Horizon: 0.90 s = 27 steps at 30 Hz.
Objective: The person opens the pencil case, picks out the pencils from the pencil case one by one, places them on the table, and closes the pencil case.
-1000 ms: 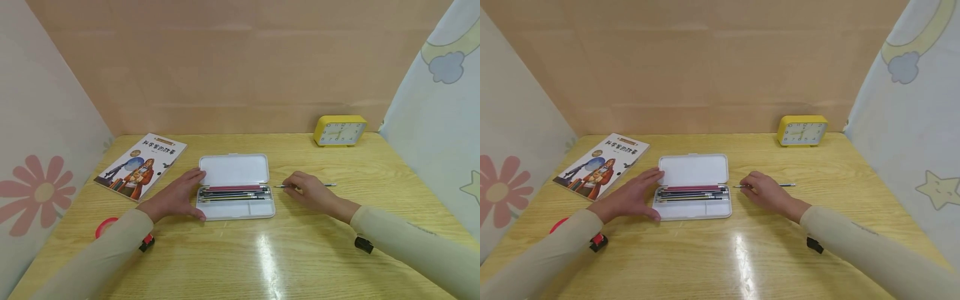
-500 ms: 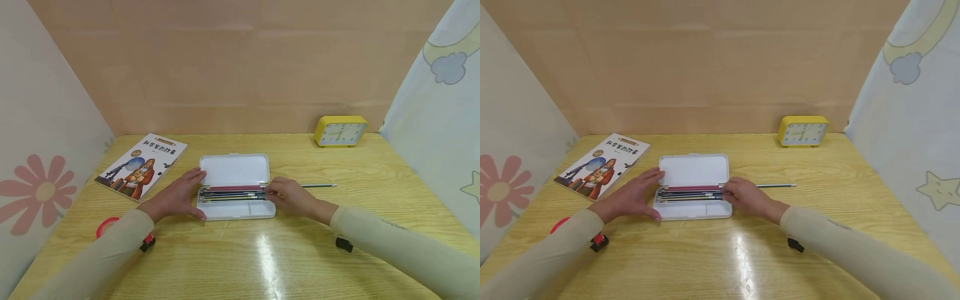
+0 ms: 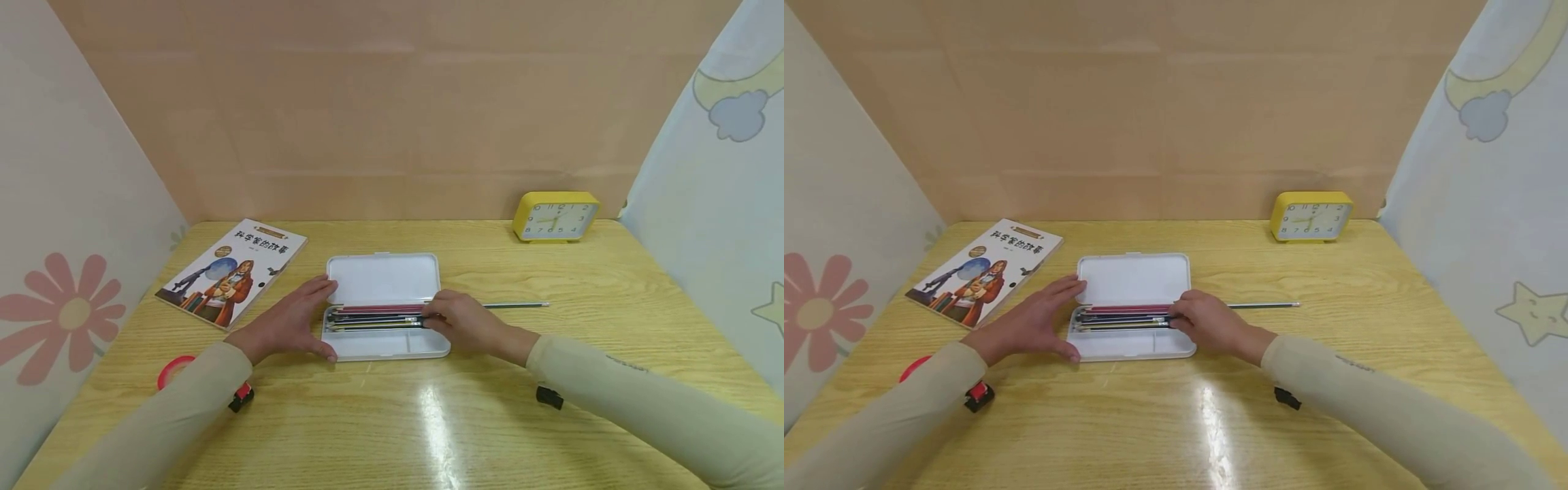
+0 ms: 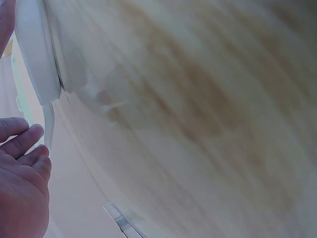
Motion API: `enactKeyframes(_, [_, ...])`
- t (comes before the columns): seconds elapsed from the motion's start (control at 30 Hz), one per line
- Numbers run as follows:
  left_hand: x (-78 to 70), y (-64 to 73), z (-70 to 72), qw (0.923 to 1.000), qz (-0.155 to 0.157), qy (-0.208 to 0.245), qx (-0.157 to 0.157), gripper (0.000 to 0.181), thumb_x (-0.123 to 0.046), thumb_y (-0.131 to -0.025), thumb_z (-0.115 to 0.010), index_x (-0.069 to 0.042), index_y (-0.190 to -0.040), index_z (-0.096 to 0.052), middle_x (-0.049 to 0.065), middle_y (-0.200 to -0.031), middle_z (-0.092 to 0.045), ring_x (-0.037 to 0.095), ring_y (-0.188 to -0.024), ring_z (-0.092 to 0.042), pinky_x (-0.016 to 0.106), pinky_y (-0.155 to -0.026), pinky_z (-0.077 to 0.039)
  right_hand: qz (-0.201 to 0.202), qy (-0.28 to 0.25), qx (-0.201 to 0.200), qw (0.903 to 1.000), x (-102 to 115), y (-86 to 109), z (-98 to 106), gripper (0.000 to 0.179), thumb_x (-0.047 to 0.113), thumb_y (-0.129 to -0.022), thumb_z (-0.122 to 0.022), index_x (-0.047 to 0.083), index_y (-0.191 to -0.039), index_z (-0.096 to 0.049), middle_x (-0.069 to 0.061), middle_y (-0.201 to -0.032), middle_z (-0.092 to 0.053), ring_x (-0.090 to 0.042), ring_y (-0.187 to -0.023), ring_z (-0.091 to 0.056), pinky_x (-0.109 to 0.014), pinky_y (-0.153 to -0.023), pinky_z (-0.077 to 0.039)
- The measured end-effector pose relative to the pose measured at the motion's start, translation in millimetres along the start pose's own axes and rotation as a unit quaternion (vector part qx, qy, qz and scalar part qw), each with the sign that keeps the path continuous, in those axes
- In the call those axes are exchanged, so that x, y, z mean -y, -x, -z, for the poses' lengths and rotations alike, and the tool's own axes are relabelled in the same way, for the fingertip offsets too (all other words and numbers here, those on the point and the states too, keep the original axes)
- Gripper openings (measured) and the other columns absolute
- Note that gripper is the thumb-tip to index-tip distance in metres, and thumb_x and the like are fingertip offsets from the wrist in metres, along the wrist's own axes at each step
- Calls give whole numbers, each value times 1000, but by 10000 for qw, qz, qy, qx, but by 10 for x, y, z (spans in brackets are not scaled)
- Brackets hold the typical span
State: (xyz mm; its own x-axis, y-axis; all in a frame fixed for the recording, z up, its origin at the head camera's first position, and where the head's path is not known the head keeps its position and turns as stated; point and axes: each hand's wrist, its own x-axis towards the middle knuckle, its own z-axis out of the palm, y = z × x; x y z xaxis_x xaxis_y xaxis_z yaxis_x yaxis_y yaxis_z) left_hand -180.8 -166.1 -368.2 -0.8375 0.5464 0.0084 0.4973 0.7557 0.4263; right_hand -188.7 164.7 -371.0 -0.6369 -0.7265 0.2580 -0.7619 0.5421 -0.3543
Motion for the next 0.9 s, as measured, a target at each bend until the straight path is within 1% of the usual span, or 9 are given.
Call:
enactKeyframes(0.13, [0, 2, 3, 10000, -17, 29, 1, 121, -62, -55, -81, 0, -146, -32, 17, -152, -24, 32, -139, -18, 50, -107, -26, -2, 14, 49, 10000, 32, -33, -15, 10, 6, -87, -68, 3, -96, -70, 2, -85, -59, -9, -76, -54, -25, -65, -49])
enactKeyframes(0.27, [1, 2, 3, 10000, -31, 44, -10, 121, -61, -55, -82, 0, -146, -32, 17, -152, -24, 32, -139, -18, 50, -107, -26, -133, 57, 137, 9998, 53, -63, -34, 11, 7, -88, -67, 4, -98, -70, 3, -86, -59, -9, -77, -54, -24, -66, -49])
enactKeyframes(0.4, [3, 3, 0, 10000, -52, 41, -27, 121, -62, -55, -82, 0, -146, -32, 17, -152, -24, 32, -139, -18, 50, -107, -26, -235, 178, 237, 9993, 81, -103, -50, 10, 9, -89, -66, 5, -98, -71, 4, -84, -59, -8, -74, -52, -24, -65, -48])
enactKeyframes(0.57, [6, 2, -5, 10000, -78, 42, -30, 121, -63, -55, -81, 0, -146, -32, 17, -152, -24, 32, -139, -19, 50, -107, -26, -285, 374, 358, 9983, 112, -145, -62, 7, 10, -90, -66, 8, -94, -71, 6, -80, -58, -7, -71, -51, -24, -63, -47])
enactKeyframes(0.8, [6, 1, -4, 10000, -35, 11, 2, 122, -64, -54, -80, -1, -147, -31, 16, -153, -23, 32, -139, -18, 50, -107, -26, -384, 426, 466, 9973, 145, -171, -56, 6, 10, -90, -65, 8, -93, -70, 5, -82, -60, -8, -75, -55, -25, -67, -49])
enactKeyframes(0.9, [6, 0, -2, 10000, -42, 10, 0, 123, -64, -54, -80, 0, -146, -31, 17, -152, -23, 33, -139, -19, 50, -107, -27, -424, 401, 487, 9971, 156, -184, -57, 4, 10, -90, -65, 9, -90, -68, 5, -82, -59, -8, -75, -55, -25, -67, -49])
